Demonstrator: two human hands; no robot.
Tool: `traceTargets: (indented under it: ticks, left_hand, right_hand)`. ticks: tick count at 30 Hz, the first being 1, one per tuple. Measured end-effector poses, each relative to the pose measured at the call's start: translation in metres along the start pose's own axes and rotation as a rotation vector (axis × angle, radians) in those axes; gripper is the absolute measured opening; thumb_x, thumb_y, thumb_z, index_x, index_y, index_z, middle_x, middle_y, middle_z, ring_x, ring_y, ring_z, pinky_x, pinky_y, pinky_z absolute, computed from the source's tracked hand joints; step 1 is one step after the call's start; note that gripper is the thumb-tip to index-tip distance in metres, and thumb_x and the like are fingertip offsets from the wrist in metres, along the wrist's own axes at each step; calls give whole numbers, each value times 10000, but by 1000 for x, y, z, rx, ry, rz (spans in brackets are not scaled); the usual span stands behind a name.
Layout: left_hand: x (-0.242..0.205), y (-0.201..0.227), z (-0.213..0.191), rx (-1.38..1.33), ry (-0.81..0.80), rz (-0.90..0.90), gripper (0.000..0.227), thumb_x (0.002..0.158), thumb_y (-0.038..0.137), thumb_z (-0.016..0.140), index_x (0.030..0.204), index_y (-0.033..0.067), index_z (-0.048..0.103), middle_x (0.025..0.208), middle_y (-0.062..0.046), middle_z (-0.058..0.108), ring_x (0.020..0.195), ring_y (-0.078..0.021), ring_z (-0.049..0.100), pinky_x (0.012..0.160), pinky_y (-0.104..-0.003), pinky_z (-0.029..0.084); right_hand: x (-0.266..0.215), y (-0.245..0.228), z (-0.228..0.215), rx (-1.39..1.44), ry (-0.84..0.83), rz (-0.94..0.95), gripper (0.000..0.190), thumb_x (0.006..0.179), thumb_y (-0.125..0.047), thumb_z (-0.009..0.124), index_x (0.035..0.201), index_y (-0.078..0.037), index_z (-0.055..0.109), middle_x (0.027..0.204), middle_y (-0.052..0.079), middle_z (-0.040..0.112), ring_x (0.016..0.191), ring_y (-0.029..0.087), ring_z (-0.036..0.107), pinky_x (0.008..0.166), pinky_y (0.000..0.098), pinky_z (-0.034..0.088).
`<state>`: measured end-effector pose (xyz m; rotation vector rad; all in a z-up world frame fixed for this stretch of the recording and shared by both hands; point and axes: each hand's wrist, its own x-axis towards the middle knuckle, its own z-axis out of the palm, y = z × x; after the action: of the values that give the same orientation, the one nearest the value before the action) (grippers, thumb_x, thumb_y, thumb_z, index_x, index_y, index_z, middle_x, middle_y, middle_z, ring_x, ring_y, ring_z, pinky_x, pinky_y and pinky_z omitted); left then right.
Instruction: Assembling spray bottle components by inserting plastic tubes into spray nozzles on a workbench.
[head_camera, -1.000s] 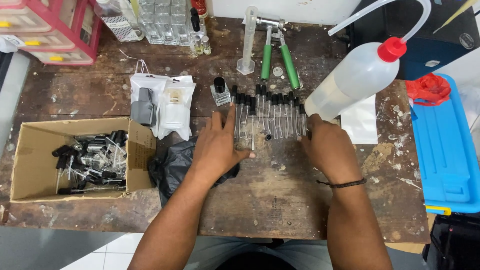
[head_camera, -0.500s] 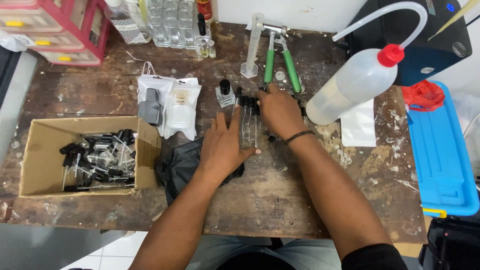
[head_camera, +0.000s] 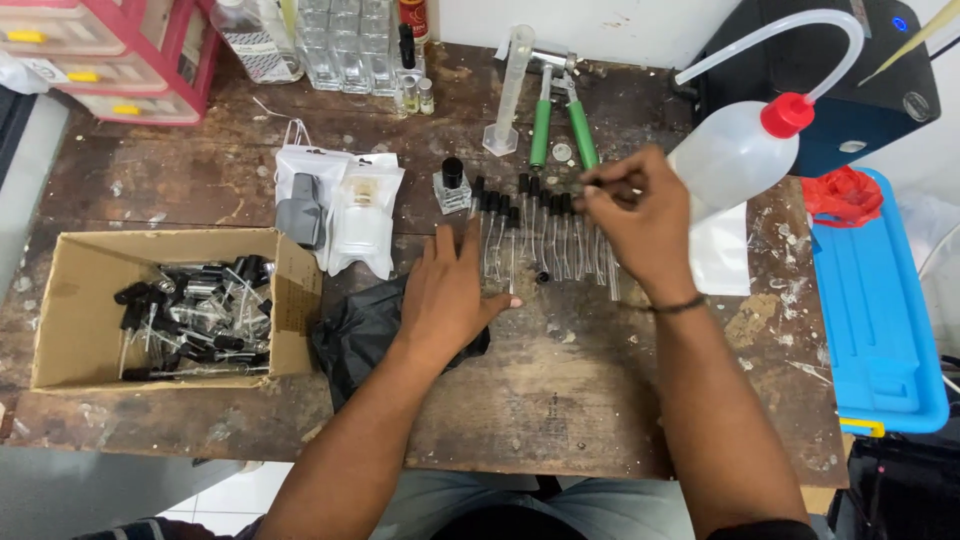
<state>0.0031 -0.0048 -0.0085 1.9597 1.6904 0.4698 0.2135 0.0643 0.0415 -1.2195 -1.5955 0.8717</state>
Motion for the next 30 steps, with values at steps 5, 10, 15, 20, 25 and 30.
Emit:
traceTargets:
  ticks: [5,10,15,20,25,30]
  left_hand:
    - [1,-1,2,-18,2,-25,956,779,413,864,1485,-80,449,1257,-303,501,1151,-470,541,885,-507,495]
    - [0,2,1,19,18,-31,934,783,414,862,1480,-63,465,1197,-251,519,1108,-425,563,842,-472,520]
    - [-3,10,-11,-6,56,-16,1000,778,468,861,1523,-44,433,1181,-230,519,1087,-413,565,822,-466,525]
    - [-4,3,3,-143,274,146,789,779,342,880,1400,-37,575,1056,-167,492,950,-368,529,762,-415,478]
    - [-1,3,10,-291,400,259,568,814,266,860,1275,-8,672,996,-126,476,905,-321,498,753,-394,451]
    - [0,7,16,-638,501,368,200,868,179,833,1023,76,761,838,-74,575,801,-278,577,747,-402,480]
  right_hand:
    - [-38,-1,-29,-520,55,157,192,938,-145,704,1121,-105,744,809,114,690,724,237,653,667,381,532]
    - [-57,40,-35,-843,-56,316,214,981,-136,587,1085,-74,763,936,193,756,887,421,732,763,497,569]
    - [-60,36,-24,-1061,-84,349,283,953,-314,638,1060,-76,745,977,154,683,904,426,723,762,539,579]
    - [-61,25,-19,-989,-118,439,309,959,-291,638,1086,-33,752,948,217,721,950,489,714,791,573,556]
    - [-64,39,-29,-916,-99,505,321,954,-307,629,1088,-51,770,914,221,765,938,490,725,749,548,561]
    - [-70,20,-31,-425,39,387,201,925,-179,677,1030,-40,777,801,198,718,802,310,670,742,456,517]
